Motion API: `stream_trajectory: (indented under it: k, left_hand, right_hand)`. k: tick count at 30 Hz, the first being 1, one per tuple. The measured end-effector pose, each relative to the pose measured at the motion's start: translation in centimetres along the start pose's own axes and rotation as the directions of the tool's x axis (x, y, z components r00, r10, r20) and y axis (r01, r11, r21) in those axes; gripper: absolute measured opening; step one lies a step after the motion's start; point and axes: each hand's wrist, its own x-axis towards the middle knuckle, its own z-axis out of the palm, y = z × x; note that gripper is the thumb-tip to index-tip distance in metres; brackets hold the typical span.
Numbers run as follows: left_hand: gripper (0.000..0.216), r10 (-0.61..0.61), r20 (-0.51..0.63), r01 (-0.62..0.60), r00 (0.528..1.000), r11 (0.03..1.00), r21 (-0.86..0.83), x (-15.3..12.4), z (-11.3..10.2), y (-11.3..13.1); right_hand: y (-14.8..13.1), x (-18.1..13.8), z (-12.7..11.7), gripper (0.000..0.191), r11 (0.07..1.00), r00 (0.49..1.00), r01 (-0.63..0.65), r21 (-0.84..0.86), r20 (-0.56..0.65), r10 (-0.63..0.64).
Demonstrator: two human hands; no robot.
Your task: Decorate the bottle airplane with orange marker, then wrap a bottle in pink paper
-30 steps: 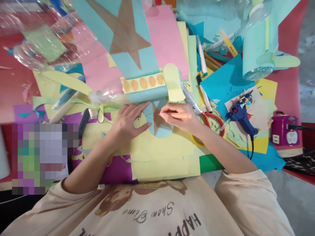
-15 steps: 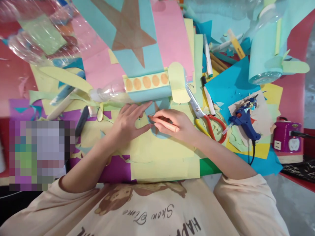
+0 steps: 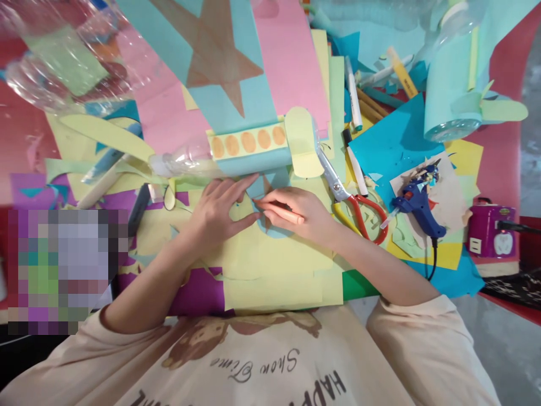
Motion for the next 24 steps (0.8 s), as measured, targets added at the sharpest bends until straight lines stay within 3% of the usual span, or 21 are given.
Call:
stream_trajectory:
  k: [11, 24]
  left_hand:
    - [0.054, -0.039, 0.033, 0.039, 0.999, 0.999, -0.021, -0.03, -0.01, 0.09]
    - [0.054, 0.003, -0.011, -0.003, 1.0, 1.0, 0.016, 0.07, -0.01, 0.1]
  right_hand:
    - [-0.03, -0.31, -0.05, 0.017, 0.999, 1.0, -0.008, 0.031, -0.001, 0.008]
    - [0.15, -0.39, -0.15, 0.019, 1.0, 1.0, -0.004, 0.03, -0.01, 0.005]
